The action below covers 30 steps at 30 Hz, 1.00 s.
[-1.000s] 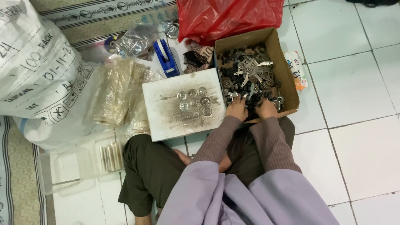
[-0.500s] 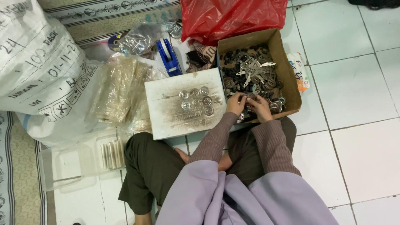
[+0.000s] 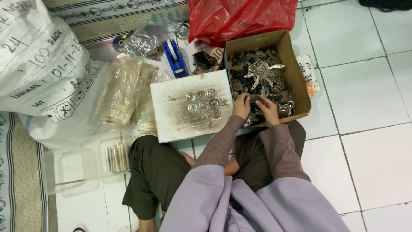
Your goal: The person is sitting on the floor, sorting through a box of metal buckles and components, and placing them into small clear plastic bags for organization.
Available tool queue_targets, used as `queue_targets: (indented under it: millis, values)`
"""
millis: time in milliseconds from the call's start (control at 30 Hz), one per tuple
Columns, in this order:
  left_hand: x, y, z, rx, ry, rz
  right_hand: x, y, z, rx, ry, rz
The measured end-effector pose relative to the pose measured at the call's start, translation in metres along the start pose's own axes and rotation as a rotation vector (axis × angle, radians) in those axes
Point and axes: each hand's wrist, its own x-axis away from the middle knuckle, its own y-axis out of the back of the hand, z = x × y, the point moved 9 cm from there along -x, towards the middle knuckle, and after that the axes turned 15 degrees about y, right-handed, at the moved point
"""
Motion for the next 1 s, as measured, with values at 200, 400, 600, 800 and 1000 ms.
queue_targets:
  millis: [200,400,600,800,1000]
  values:
    - [0.003,-0.003,-0.001,-0.053,-0.035,0.006,-0.002,0.014,-0.045,0.028,-0.021,-0.048]
    - [-0.011,-0.012,0.016,-0.109,0.033,-0.045,-0.001,0.022,-0.052,-0.048,-0.042,-0.154]
    - [-0.003,-0.007,0.010,-0.113,0.083,-0.125,-0.004,0.040,-0.062,-0.110,-0.024,-0.308]
    - [-0.001,-0.007,0.007,-0.066,-0.002,-0.192,0.001,0.037,-0.042,0.135,0.013,-0.267]
    - [0.010,0.003,-0.008,-0.013,-0.050,-0.217,0.000,0.002,-0.018,0.344,0.012,0.086]
